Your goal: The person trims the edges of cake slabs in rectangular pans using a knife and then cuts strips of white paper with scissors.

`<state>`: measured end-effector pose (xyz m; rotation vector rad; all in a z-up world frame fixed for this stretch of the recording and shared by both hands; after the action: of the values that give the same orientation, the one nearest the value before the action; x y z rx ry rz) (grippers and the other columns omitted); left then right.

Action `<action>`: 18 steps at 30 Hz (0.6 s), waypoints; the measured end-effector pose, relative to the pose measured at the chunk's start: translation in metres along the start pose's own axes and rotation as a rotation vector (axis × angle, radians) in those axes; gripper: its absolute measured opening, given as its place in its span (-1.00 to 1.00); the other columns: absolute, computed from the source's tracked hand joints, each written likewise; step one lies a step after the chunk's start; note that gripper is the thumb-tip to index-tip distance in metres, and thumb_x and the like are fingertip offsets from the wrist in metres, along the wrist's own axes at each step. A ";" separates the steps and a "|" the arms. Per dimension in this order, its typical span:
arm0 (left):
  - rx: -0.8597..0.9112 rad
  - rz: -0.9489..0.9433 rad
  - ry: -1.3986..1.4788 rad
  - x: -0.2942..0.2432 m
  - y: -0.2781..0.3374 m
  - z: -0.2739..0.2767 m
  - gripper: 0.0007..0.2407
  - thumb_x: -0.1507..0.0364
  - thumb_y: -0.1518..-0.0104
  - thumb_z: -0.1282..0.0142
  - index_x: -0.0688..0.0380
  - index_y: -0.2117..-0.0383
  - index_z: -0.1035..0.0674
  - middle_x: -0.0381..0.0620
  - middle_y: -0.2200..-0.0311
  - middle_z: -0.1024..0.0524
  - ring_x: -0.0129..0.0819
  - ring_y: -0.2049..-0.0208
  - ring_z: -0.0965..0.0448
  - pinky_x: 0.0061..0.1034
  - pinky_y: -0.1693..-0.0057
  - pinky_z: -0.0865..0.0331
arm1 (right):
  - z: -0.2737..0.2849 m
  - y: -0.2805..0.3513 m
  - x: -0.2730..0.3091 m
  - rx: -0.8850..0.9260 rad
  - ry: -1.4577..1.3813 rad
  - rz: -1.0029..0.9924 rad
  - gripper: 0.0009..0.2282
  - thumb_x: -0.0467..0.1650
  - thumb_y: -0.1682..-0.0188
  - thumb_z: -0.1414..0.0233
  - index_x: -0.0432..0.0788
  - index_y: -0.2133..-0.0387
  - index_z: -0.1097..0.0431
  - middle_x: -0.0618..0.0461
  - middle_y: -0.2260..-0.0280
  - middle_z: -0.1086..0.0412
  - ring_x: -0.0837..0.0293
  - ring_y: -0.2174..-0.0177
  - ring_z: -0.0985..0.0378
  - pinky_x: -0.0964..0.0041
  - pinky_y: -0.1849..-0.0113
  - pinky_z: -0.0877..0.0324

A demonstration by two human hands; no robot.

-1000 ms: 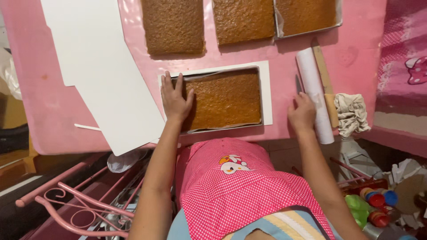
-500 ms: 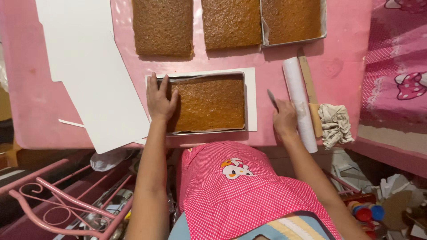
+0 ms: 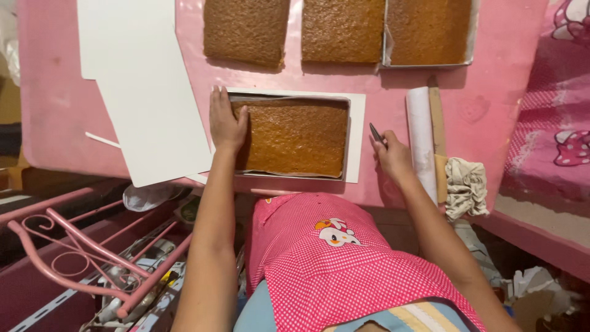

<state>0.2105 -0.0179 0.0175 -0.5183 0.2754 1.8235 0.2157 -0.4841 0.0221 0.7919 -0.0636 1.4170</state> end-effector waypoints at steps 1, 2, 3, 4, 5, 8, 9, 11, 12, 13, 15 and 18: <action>-0.004 0.006 -0.003 0.009 0.000 -0.008 -0.40 0.22 -0.27 -0.11 0.26 -0.36 -0.20 0.29 -0.36 -0.09 0.21 -0.39 -0.07 -0.07 -0.45 0.00 | 0.000 -0.009 0.000 0.004 0.001 0.006 -0.80 -0.24 -0.08 -0.05 0.05 0.09 -0.42 -0.06 0.43 -0.52 -0.24 0.22 -0.61 -0.14 0.12 -0.40; -0.050 0.036 0.041 0.020 0.000 -0.011 -0.40 0.22 -0.27 -0.11 0.26 -0.36 -0.20 0.27 -0.34 -0.13 0.20 -0.38 -0.09 -0.09 -0.45 0.00 | 0.003 -0.018 0.006 -0.018 0.020 0.065 -0.80 -0.25 -0.10 -0.05 0.09 0.05 -0.43 -0.09 0.46 -0.52 -0.24 0.25 -0.61 -0.12 0.14 -0.43; -0.095 0.066 0.085 0.031 0.000 -0.016 -0.40 0.22 -0.27 -0.11 0.27 -0.36 -0.20 0.25 -0.33 -0.17 0.20 -0.37 -0.12 -0.11 -0.46 0.00 | 0.006 -0.027 0.011 -0.041 0.039 0.124 -0.80 -0.26 -0.12 -0.04 0.14 0.00 -0.44 -0.11 0.49 -0.52 -0.24 0.28 -0.61 -0.11 0.16 -0.45; -0.098 0.071 0.082 0.037 -0.003 -0.019 -0.40 0.22 -0.27 -0.11 0.27 -0.36 -0.20 0.25 -0.33 -0.17 0.20 -0.37 -0.12 -0.11 -0.46 0.00 | 0.013 -0.031 0.024 -0.036 0.039 0.129 -0.80 -0.26 -0.12 -0.04 0.14 0.00 -0.44 -0.11 0.49 -0.52 -0.24 0.28 -0.61 -0.11 0.16 -0.45; -0.134 0.125 0.113 0.047 -0.005 -0.020 -0.46 0.20 -0.27 -0.07 0.26 -0.29 -0.28 0.22 -0.24 -0.27 0.16 -0.30 -0.22 -0.11 -0.41 -0.09 | 0.021 -0.033 0.042 -0.056 0.026 0.174 -0.78 -0.29 -0.13 -0.03 0.12 -0.02 -0.45 -0.07 0.49 -0.52 -0.20 0.30 -0.62 -0.07 0.19 -0.45; -0.154 0.159 0.136 0.050 -0.007 -0.015 -0.53 0.17 -0.26 -0.05 0.21 -0.19 -0.40 0.16 -0.11 -0.38 0.11 -0.23 -0.34 -0.11 -0.35 -0.19 | 0.040 -0.040 0.107 -0.034 0.042 0.285 -0.69 -0.39 -0.07 0.01 0.05 -0.09 -0.45 -0.07 0.43 -0.53 -0.17 0.26 -0.61 -0.06 0.16 -0.44; -0.140 0.132 0.133 0.044 -0.011 -0.014 -0.55 0.16 -0.25 -0.06 0.16 -0.17 -0.43 0.12 -0.08 -0.39 0.09 -0.21 -0.36 -0.12 -0.34 -0.20 | 0.044 -0.044 0.134 0.000 0.072 0.348 -0.60 -0.47 0.00 0.05 0.00 -0.13 -0.43 -0.10 0.35 -0.54 -0.18 0.20 -0.60 -0.09 0.10 -0.44; -0.154 0.144 0.111 0.049 -0.017 -0.018 -0.59 0.14 -0.25 -0.07 0.11 -0.11 -0.47 0.07 -0.05 -0.40 0.03 -0.19 -0.38 -0.15 -0.31 -0.24 | 0.019 -0.074 0.139 0.050 0.174 0.401 -0.60 -0.46 0.02 0.02 -0.01 -0.12 -0.43 -0.10 0.28 -0.52 -0.17 0.15 -0.59 -0.07 0.05 -0.44; -0.165 0.152 0.090 0.053 -0.018 -0.019 -0.63 0.13 -0.24 -0.08 0.05 -0.05 -0.52 0.01 -0.01 -0.41 -0.02 -0.17 -0.41 -0.18 -0.28 -0.28 | 0.002 -0.088 0.141 0.097 0.275 0.451 -0.60 -0.45 0.05 -0.01 -0.03 -0.12 -0.43 -0.10 0.20 -0.51 -0.15 0.10 -0.59 -0.05 -0.01 -0.43; -0.160 0.164 0.085 0.054 -0.018 -0.019 -0.63 0.13 -0.24 -0.08 0.05 -0.05 -0.52 0.01 -0.01 -0.41 -0.02 -0.17 -0.41 -0.18 -0.28 -0.28 | 0.001 -0.088 0.159 0.111 0.276 0.453 -0.60 -0.45 0.05 -0.01 -0.03 -0.12 -0.43 -0.10 0.20 -0.51 -0.15 0.10 -0.59 -0.05 -0.01 -0.43; -0.095 0.312 0.085 0.067 -0.020 -0.025 -0.69 0.05 -0.25 -0.02 -0.13 0.05 -0.56 -0.17 0.01 -0.42 -0.15 -0.13 -0.45 -0.19 -0.19 -0.36 | -0.007 -0.087 0.201 0.180 0.364 0.557 -0.70 -0.40 -0.07 0.07 -0.05 -0.06 -0.45 -0.18 0.28 -0.49 -0.25 0.16 -0.60 -0.11 0.09 -0.47; 0.000 0.393 0.155 0.042 -0.020 0.001 -0.61 -0.03 -0.27 0.12 -0.10 0.03 -0.52 -0.14 -0.03 -0.38 -0.14 -0.16 -0.40 -0.19 -0.19 -0.31 | 0.000 -0.085 0.246 0.259 0.457 0.551 -0.67 -0.31 -0.18 0.22 0.18 -0.17 -0.35 -0.18 0.28 -0.49 -0.31 0.20 -0.60 -0.21 0.10 -0.48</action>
<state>0.2194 0.0241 -0.0003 -0.6406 0.5119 2.1645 0.3395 -0.2705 0.1035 0.6656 0.2793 2.1342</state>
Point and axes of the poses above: each hand's wrist, its own y-axis away from the middle knuckle, its own z-axis out of the back of the hand, x = y × z, the point moved 9 cm from there along -y, towards the middle knuckle
